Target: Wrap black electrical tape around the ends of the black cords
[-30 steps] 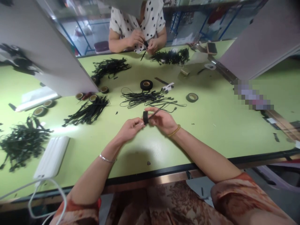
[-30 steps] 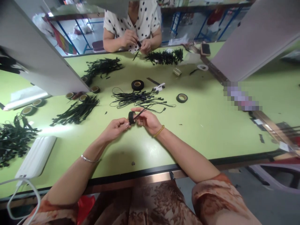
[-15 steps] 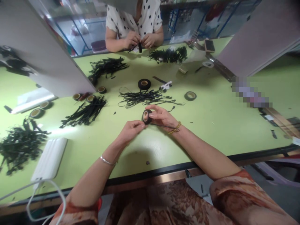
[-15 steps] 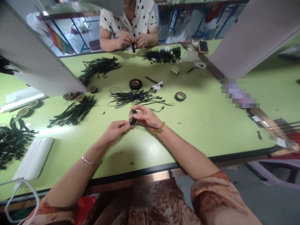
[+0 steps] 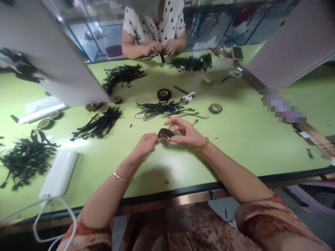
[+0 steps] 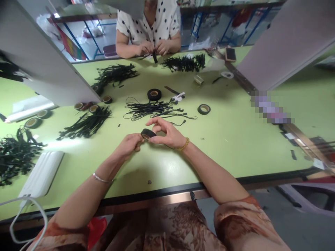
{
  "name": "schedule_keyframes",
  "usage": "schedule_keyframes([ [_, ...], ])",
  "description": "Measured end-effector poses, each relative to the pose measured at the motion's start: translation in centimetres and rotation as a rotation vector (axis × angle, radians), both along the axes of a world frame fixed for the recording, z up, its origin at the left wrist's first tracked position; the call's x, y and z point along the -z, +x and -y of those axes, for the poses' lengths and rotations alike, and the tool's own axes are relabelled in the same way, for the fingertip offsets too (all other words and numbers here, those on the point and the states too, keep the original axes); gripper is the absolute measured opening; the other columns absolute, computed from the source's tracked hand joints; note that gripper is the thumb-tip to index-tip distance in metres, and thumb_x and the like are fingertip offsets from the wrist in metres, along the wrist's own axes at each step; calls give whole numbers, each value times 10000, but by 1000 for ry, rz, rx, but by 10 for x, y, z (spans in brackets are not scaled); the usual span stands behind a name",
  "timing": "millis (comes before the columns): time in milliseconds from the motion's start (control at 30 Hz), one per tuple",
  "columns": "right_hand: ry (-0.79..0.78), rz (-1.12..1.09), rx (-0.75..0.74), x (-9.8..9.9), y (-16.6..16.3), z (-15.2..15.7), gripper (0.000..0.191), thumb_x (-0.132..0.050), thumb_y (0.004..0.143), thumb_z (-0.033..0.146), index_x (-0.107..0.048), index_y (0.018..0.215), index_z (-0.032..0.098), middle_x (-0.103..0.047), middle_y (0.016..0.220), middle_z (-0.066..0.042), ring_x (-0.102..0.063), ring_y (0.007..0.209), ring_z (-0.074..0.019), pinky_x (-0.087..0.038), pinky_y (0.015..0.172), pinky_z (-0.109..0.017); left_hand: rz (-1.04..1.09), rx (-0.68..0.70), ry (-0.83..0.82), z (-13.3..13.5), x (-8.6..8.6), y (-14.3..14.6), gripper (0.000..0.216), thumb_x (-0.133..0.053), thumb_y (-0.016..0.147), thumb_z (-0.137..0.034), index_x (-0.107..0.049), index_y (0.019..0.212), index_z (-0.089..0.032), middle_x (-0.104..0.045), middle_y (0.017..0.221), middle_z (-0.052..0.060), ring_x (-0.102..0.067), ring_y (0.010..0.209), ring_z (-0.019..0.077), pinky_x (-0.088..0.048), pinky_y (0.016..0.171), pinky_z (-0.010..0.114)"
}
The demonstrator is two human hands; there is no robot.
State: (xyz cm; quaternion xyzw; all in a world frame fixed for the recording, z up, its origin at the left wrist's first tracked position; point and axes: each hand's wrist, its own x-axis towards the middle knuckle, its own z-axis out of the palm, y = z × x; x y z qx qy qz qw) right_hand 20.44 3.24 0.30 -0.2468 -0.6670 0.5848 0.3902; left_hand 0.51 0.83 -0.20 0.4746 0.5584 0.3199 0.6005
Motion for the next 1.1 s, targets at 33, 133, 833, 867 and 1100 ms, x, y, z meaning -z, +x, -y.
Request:
schedule_keyframes([
  [33,117,86,10,-2,1,0,515,-769,742,370,-519,1161,204,-683,768,10,-659,758,-184,-504,818,-385,104,-54,-58,-1,0,0,163,-544,702,-254,-464,587,-170,-329,530,-65,-242,470,52,-175,447,206],
  [133,442,313,119,-8,1,1,330,-680,802,417,-559,1034,216,-664,695,16,-634,802,-214,-407,961,-482,348,-148,-124,-4,-2,-1,173,-599,690,-231,-477,593,-155,-303,540,-74,-254,467,38,-185,441,187],
  [833,755,738,254,6,-5,0,279,-631,717,190,-501,960,233,-659,790,-30,-579,1099,-315,-160,1132,-611,-192,82,268,-4,8,-8,151,-516,870,-331,-515,841,-183,-449,615,-59,-390,566,96,-302,564,232],
  [867,760,739,252,6,-5,0,273,-633,719,190,-501,954,230,-659,803,-34,-577,1096,-313,-165,1131,-608,-251,80,303,-3,6,-6,162,-524,868,-344,-505,828,-188,-442,614,-60,-391,568,100,-302,569,236],
  [1100,647,494,324,-4,-4,2,186,-636,775,289,-510,890,212,-647,823,-44,-596,828,-231,-420,923,-477,-843,217,731,4,1,-6,183,-437,930,-288,-544,814,-195,-556,705,28,-482,679,170,-263,596,288],
])
